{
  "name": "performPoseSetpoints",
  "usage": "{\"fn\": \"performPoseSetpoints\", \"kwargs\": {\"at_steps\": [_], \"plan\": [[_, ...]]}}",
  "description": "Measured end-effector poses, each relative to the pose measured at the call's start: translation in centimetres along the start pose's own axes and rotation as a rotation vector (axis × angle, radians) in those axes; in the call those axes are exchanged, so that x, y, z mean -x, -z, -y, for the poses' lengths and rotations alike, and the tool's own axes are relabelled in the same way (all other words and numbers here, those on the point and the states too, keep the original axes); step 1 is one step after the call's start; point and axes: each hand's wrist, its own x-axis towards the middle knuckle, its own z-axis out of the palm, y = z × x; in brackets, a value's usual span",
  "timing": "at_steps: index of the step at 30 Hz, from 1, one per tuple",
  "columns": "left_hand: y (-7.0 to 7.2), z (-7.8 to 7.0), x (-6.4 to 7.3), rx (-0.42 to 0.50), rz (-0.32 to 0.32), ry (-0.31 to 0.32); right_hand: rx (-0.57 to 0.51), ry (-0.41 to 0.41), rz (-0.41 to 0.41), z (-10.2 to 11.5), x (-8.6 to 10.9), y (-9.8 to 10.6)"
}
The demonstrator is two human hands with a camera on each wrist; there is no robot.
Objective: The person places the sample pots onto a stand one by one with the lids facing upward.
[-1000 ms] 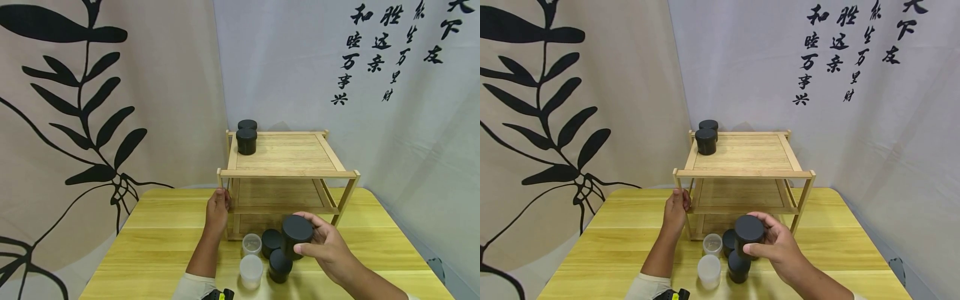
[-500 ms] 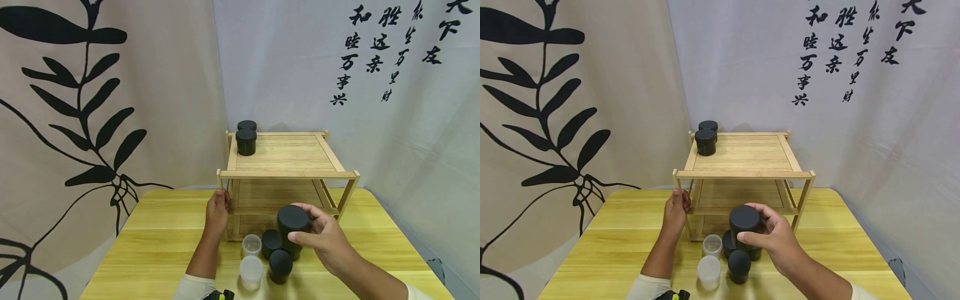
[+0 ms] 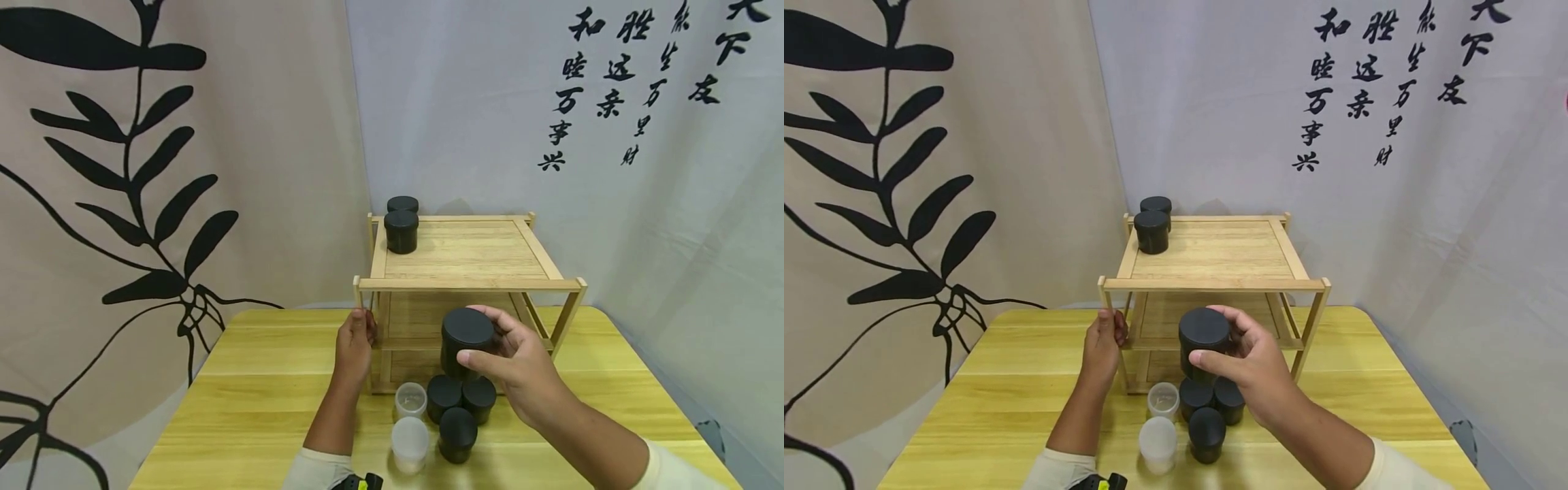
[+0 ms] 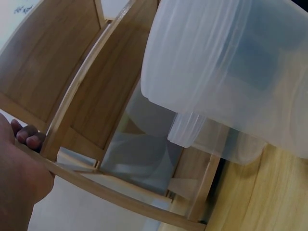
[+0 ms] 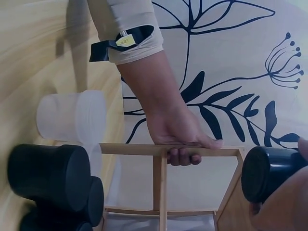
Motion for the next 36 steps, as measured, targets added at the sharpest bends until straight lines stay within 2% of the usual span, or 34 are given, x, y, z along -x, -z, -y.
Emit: {"fn": "performPoseSetpoints", "kwargs": {"at_steps": [8,15,24,31,36], "plan": [[0.3,-0.2,-0.2,0.0,-0.011,0.006,0.01,0.006,-0.023,1.2,-1.2,-0.5],[0.3,0.0,0.0,0.011,-0.001,0.015,0.014,0.027,0.057,2.1,-3.0,-0.5],[0.4,0.0,-0.1,0.017,0.0,0.012,-0.015,0.027,0.056,3.7,-5.6,-1.6],[0.6,0.1,0.0,0.005,0.014,-0.008,-0.02,0.043,0.026,4.5,-7.1,-2.4],[0.6,0.1,-0.1,0.007,0.025,-0.01,0.012,0.047,-0.026,4.9,-8.7,-3.0]]}}
